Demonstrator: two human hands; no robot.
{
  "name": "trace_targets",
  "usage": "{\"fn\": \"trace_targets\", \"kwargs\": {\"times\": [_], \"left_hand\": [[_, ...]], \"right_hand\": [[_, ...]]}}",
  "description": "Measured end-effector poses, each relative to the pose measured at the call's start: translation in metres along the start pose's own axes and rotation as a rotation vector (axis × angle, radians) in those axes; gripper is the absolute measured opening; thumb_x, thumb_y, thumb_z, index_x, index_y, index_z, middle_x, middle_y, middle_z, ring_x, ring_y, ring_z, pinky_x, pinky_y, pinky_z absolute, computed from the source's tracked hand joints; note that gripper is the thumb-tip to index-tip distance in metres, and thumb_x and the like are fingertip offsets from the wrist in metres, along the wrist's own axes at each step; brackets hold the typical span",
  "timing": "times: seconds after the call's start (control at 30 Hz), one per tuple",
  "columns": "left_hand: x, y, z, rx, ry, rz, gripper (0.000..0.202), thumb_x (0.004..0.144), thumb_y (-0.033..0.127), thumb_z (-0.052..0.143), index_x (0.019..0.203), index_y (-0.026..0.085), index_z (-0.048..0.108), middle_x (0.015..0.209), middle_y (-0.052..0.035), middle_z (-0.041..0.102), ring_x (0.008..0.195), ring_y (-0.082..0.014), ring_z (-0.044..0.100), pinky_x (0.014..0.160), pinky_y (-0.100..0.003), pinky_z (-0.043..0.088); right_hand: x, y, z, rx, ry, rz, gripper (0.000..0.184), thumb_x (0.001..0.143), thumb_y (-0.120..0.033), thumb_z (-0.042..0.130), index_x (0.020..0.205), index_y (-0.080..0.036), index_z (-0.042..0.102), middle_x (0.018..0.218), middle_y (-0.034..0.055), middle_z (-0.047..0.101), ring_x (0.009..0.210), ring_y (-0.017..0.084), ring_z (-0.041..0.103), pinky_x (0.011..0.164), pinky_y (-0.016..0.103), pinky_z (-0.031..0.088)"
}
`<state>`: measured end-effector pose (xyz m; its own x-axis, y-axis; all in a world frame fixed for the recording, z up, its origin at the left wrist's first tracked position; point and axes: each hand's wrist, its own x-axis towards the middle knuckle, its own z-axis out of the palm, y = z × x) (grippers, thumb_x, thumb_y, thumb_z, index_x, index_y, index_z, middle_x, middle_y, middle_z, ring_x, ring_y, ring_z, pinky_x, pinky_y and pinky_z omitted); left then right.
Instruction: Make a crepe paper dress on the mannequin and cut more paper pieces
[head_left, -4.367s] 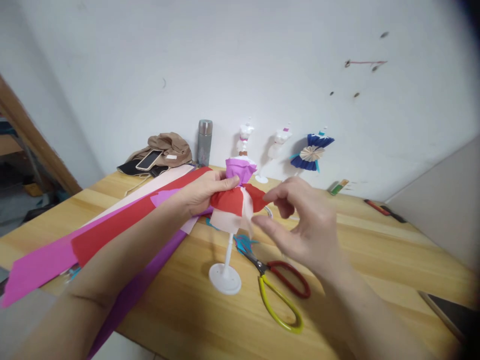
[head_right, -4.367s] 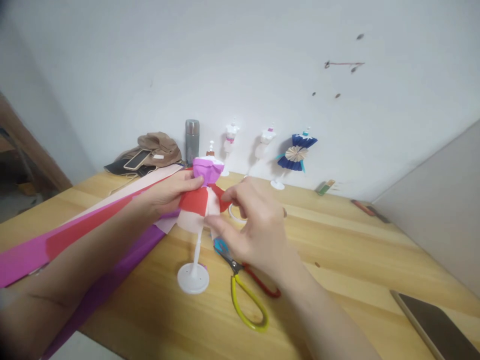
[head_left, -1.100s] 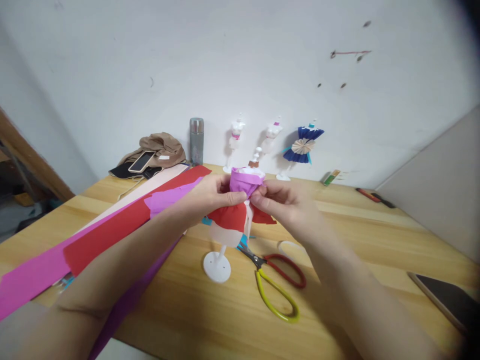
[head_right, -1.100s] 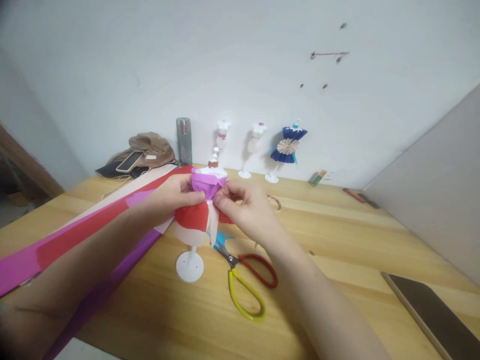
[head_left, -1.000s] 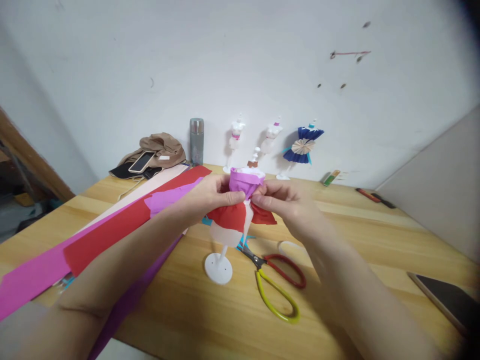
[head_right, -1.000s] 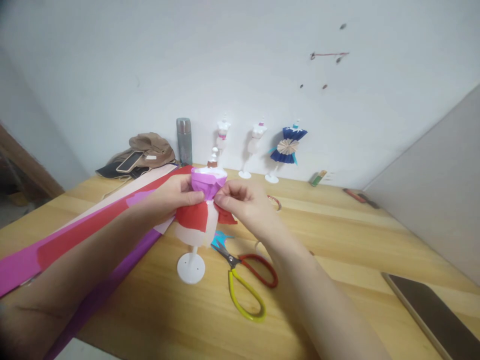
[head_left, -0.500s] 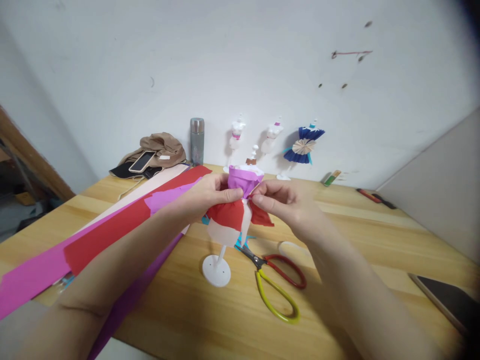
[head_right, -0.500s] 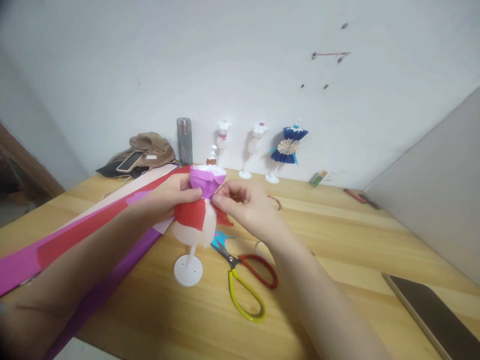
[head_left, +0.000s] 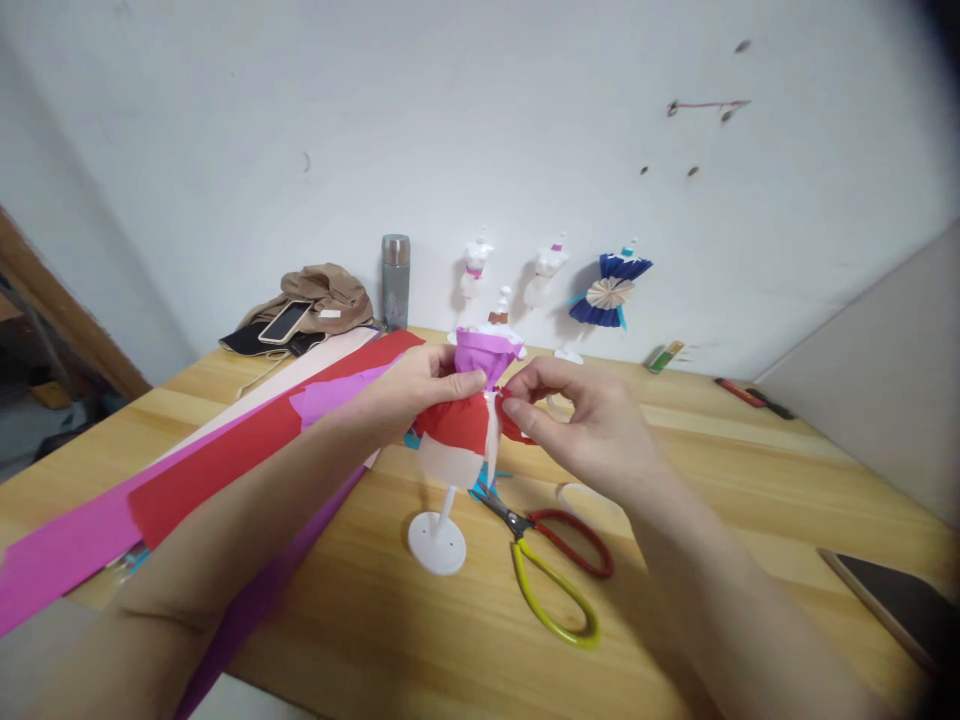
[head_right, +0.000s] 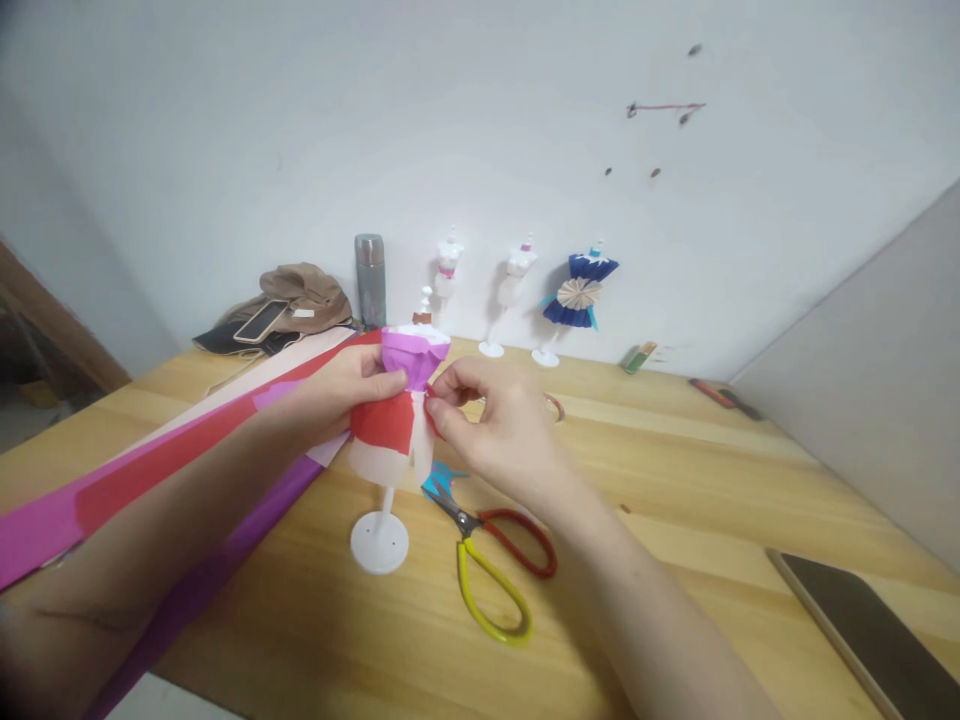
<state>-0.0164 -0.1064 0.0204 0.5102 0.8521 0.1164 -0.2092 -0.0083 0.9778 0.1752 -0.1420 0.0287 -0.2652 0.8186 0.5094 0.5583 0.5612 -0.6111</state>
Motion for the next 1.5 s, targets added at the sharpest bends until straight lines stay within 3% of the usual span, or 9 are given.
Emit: {"fn": "trace_targets", "kwargs": {"times": [0.13,0.3,0.5,0.87,1.03,1.2,1.3,1.4,1.5], "left_hand": [[-0.001,0.000,0.001,0.013,0.029,0.002,0.053,0.061,0.044,0.091,0.095,0.009,0.070,0.088,-0.0100,0.073,0.085,-0.0214,0.068,0.081,-0.032,0.049],[0.000,-0.002,0.000,-0.043,0.060,-0.009,0.052,0.065,0.046,0.089,0.095,0.009,0.069,0.086,-0.0092,0.073,0.080,-0.0194,0.068,0.081,-0.032,0.050],[0.001,-0.002,-0.001,-0.100,0.089,-0.012,0.053,0.063,0.046,0.090,0.094,0.009,0.069,0.083,-0.0085,0.072,0.076,-0.0185,0.068,0.078,-0.031,0.050],[-0.001,-0.004,0.001,-0.056,0.118,0.010,0.049,0.067,0.048,0.087,0.094,0.012,0.070,0.076,-0.0033,0.067,0.071,-0.0147,0.063,0.073,-0.027,0.048],[-0.001,-0.002,0.002,-0.056,0.167,0.014,0.043,0.069,0.044,0.087,0.090,0.011,0.069,0.074,-0.0026,0.067,0.066,-0.0128,0.061,0.066,-0.025,0.045],[-0.001,-0.002,0.004,-0.080,0.184,0.001,0.043,0.068,0.043,0.087,0.091,0.011,0.068,0.074,-0.0031,0.068,0.067,-0.0138,0.063,0.066,-0.025,0.046],[-0.002,-0.001,0.004,-0.089,0.167,0.002,0.042,0.069,0.043,0.087,0.090,0.011,0.069,0.073,-0.0032,0.068,0.068,-0.0139,0.064,0.068,-0.025,0.048],[-0.001,-0.001,0.003,-0.096,0.175,-0.007,0.043,0.068,0.043,0.087,0.089,0.011,0.068,0.072,-0.0032,0.068,0.065,-0.0134,0.063,0.066,-0.025,0.047],[0.000,0.000,0.002,-0.140,0.181,-0.015,0.044,0.069,0.041,0.088,0.092,0.010,0.067,0.076,-0.0045,0.069,0.066,-0.0135,0.064,0.068,-0.026,0.049]], "right_hand": [[-0.009,-0.013,0.000,-0.178,0.066,-0.124,0.014,0.080,-0.025,0.066,0.078,-0.023,0.052,0.077,0.0021,0.063,0.073,0.020,0.059,0.068,0.035,0.046],[-0.017,-0.021,0.003,-0.461,-0.070,-0.254,0.025,0.080,-0.027,0.075,0.086,-0.023,0.051,0.089,0.0064,0.060,0.078,0.024,0.058,0.066,0.037,0.046],[-0.017,-0.013,0.005,-0.754,0.036,-0.308,0.003,0.086,-0.019,0.061,0.084,-0.018,0.061,0.087,0.0098,0.061,0.077,0.025,0.056,0.065,0.037,0.044],[-0.017,-0.014,0.007,-0.675,0.014,-0.257,0.018,0.092,-0.018,0.049,0.080,-0.021,0.062,0.091,0.0101,0.067,0.079,0.025,0.062,0.069,0.038,0.047],[-0.019,-0.017,0.008,-0.748,-0.086,-0.239,0.023,0.085,-0.037,0.068,0.096,-0.017,0.064,0.097,0.0117,0.067,0.082,0.029,0.062,0.068,0.041,0.047],[-0.015,-0.012,0.013,-0.880,-0.028,-0.202,0.005,0.087,-0.021,0.060,0.086,-0.017,0.063,0.090,0.0114,0.067,0.078,0.027,0.062,0.065,0.038,0.042],[-0.015,-0.012,0.011,-0.858,0.002,-0.208,0.015,0.089,-0.015,0.052,0.078,-0.018,0.061,0.083,0.0094,0.065,0.072,0.024,0.061,0.063,0.035,0.040],[-0.019,-0.015,0.008,-0.804,-0.058,-0.234,0.006,0.088,-0.023,0.058,0.085,-0.018,0.062,0.087,0.0090,0.066,0.071,0.023,0.061,0.064,0.035,0.041],[-0.022,-0.018,0.009,-0.828,-0.119,-0.237,0.024,0.081,-0.032,0.070,0.097,-0.016,0.062,0.096,0.0119,0.066,0.078,0.028,0.062,0.068,0.039,0.045]]}}
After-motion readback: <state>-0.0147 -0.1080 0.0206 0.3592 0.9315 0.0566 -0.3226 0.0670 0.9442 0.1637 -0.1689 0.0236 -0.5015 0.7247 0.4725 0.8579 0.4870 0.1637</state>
